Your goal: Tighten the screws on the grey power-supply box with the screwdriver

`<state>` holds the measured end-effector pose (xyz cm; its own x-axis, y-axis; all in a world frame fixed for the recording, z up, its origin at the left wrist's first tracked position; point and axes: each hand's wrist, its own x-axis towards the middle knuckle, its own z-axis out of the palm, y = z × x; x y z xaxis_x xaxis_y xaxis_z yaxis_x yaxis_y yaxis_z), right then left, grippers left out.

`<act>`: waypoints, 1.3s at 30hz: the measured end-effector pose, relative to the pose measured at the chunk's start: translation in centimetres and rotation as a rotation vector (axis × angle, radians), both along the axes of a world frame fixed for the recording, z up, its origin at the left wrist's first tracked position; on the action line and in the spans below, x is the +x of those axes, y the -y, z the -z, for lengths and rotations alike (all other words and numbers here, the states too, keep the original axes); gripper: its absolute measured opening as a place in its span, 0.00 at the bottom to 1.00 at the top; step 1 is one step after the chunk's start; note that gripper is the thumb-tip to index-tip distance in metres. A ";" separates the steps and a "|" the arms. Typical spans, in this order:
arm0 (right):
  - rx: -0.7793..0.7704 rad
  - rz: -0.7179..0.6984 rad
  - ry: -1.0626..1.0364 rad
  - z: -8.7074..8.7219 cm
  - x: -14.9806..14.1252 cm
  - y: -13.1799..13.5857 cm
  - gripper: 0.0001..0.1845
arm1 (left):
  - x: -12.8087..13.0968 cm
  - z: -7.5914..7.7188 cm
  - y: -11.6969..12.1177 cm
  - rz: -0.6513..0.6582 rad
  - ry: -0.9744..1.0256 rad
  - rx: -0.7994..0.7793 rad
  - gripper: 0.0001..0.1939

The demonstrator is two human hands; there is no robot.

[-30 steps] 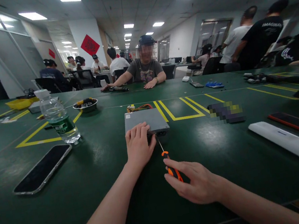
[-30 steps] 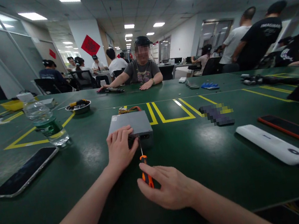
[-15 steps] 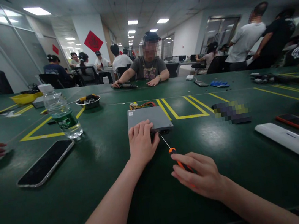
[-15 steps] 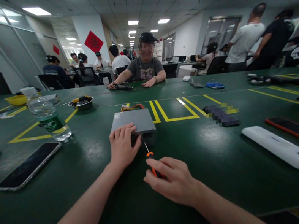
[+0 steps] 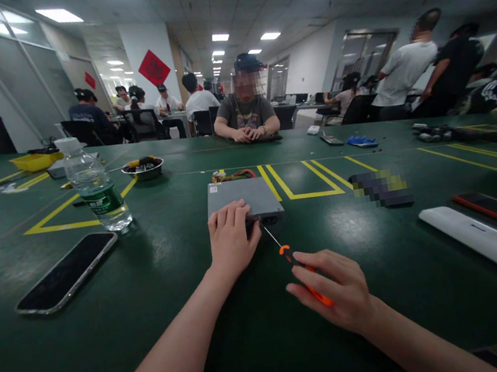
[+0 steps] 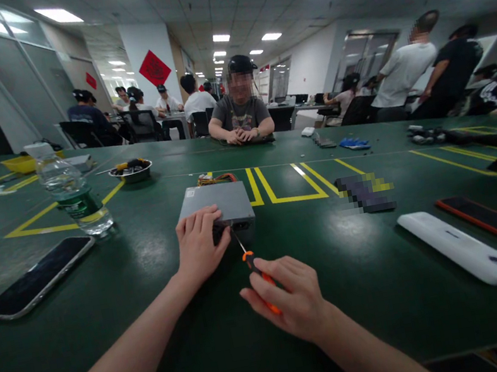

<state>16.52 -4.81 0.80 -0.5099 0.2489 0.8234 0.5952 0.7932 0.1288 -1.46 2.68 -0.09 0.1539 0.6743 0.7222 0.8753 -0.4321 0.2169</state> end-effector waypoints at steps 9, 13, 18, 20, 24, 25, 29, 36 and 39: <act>-0.066 -0.022 0.154 0.7 -0.7 0.2 0.13 | 0.1 0.0 0.0 0.005 0.014 -0.002 0.12; 0.003 -0.003 0.058 1.0 -0.2 -0.3 0.12 | 0.1 -0.1 0.1 0.005 0.010 -0.007 0.12; 0.021 0.030 -0.005 0.6 -0.4 -0.4 0.08 | 0.0 0.0 0.0 -0.002 0.010 -0.012 0.12; 0.009 0.018 0.020 0.5 -0.6 -0.3 0.07 | 0.0 0.0 0.0 0.002 0.014 -0.007 0.12; -0.053 -0.023 0.126 0.6 -0.7 -0.2 0.09 | 0.0 0.0 0.0 0.009 0.016 -0.002 0.12; -0.071 -0.028 0.140 0.5 -0.6 -0.2 0.08 | 0.0 0.0 0.0 0.009 0.015 -0.003 0.12; -0.129 -0.030 0.166 0.4 -0.5 0.2 0.12 | 0.0 0.0 0.0 0.007 0.004 -0.006 0.12; 0.073 0.047 0.054 0.3 0.1 -0.1 0.11 | 0.0 0.0 0.1 -0.003 0.004 -0.012 0.12; 0.046 0.062 0.045 0.2 0.3 -0.3 0.08 | 0.0 0.0 0.1 -0.003 0.003 -0.005 0.12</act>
<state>16.87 -4.54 0.57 -0.5313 0.2432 0.8115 0.6356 0.7478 0.1920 -1.48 2.62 -0.09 0.1503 0.6781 0.7194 0.8759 -0.4288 0.2212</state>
